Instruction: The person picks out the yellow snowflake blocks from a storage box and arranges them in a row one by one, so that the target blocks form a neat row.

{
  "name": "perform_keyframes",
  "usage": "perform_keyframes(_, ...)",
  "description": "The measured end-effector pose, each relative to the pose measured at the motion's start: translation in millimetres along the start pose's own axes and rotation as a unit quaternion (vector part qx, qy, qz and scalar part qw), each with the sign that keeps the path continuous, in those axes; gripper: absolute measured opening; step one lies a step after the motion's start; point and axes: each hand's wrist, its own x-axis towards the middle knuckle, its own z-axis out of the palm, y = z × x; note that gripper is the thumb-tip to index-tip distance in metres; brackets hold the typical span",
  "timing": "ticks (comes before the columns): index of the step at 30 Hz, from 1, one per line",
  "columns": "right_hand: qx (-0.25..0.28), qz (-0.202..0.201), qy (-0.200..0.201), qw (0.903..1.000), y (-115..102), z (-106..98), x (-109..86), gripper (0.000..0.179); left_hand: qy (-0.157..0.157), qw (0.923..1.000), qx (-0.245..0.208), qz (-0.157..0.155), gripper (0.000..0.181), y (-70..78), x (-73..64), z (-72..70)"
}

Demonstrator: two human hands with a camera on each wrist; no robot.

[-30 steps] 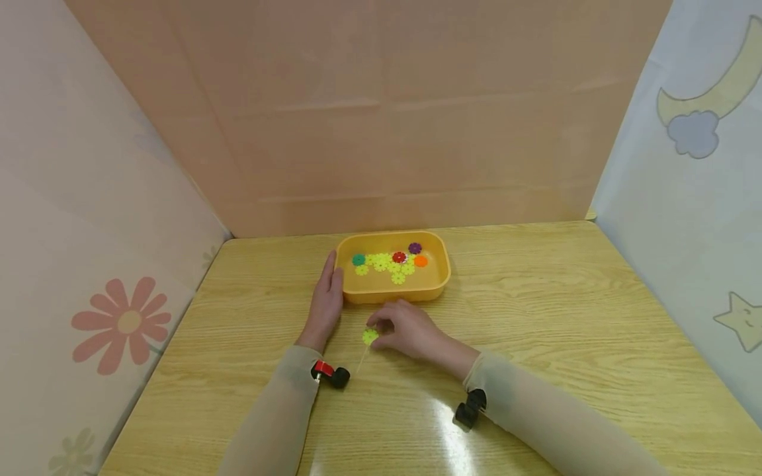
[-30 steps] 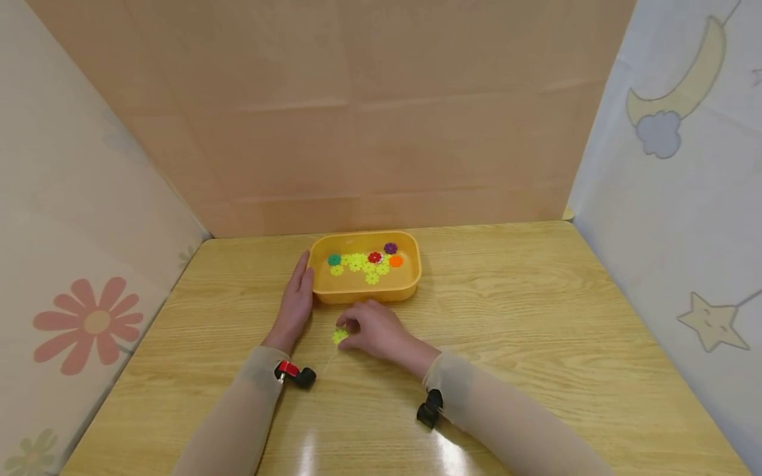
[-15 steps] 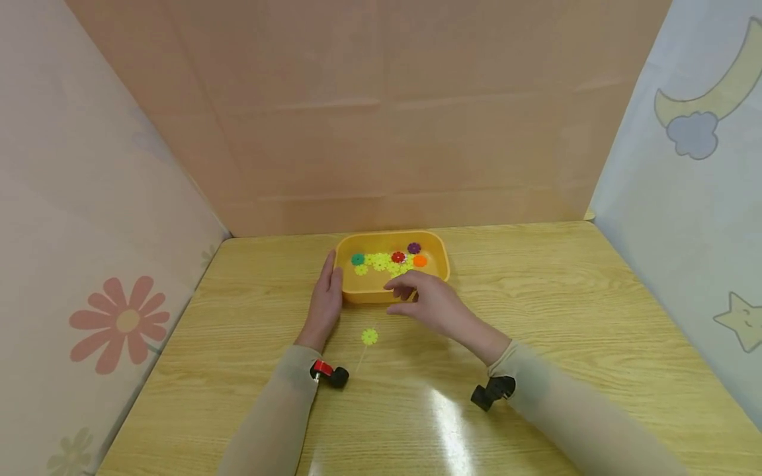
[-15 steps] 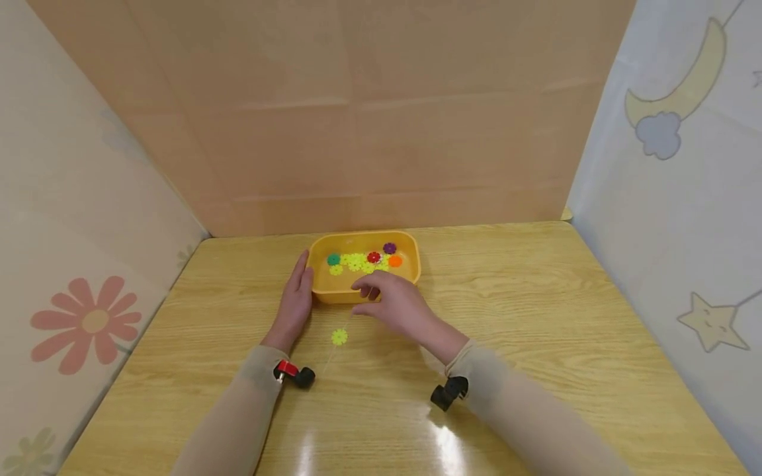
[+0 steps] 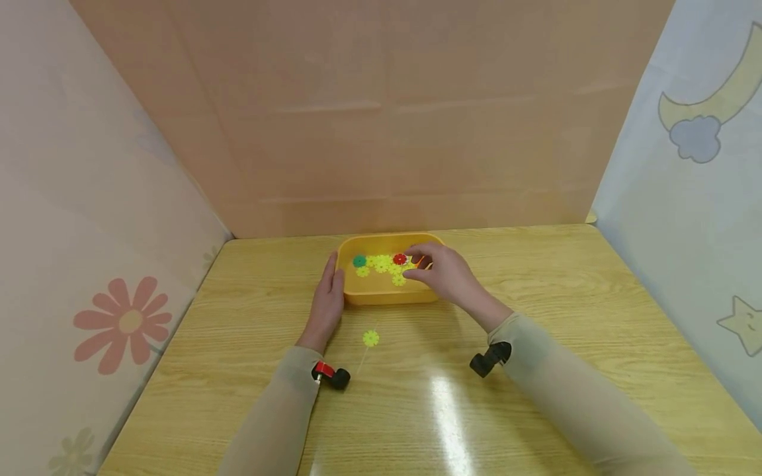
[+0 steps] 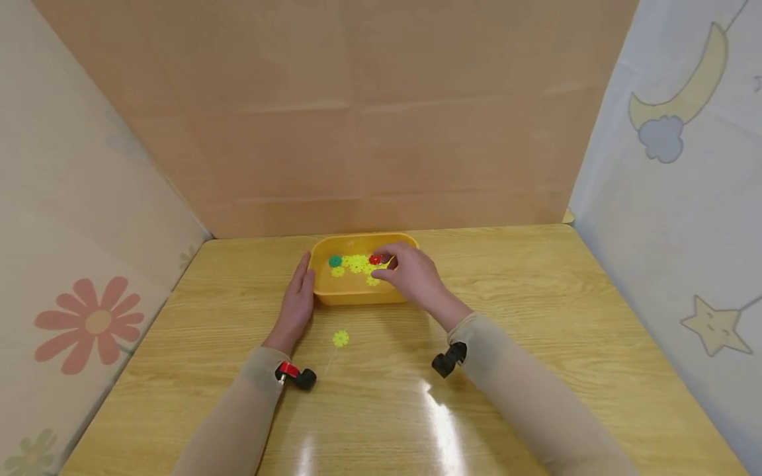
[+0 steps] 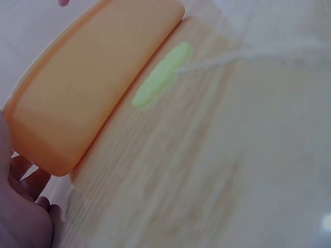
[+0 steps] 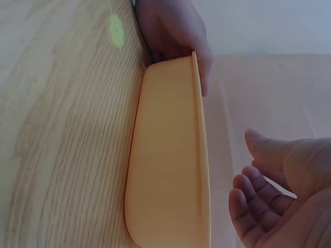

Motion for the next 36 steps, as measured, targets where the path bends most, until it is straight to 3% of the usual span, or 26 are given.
perform_keyframes(12, -0.010, 0.036, -0.016, 0.9992, 12, 5, 22.9, 0.048, 0.001, 1.0000, -0.009, -0.003, 0.063, 0.5, -0.6, 1.5)
perform_keyframes(21, -0.026, 0.034, -0.029, 0.9987, 23, 12, 37.2, 0.051, 0.003, 1.0000, -0.002, -0.003, 0.062, -0.6, -0.1, 1.5)
perform_keyframes(36, -0.067, 0.052, -0.048, 0.9952, 28, 27, 47.3, 0.053, 0.001, 1.0000, -0.001, 0.006, 0.061, -3.1, 2.3, 1.2)
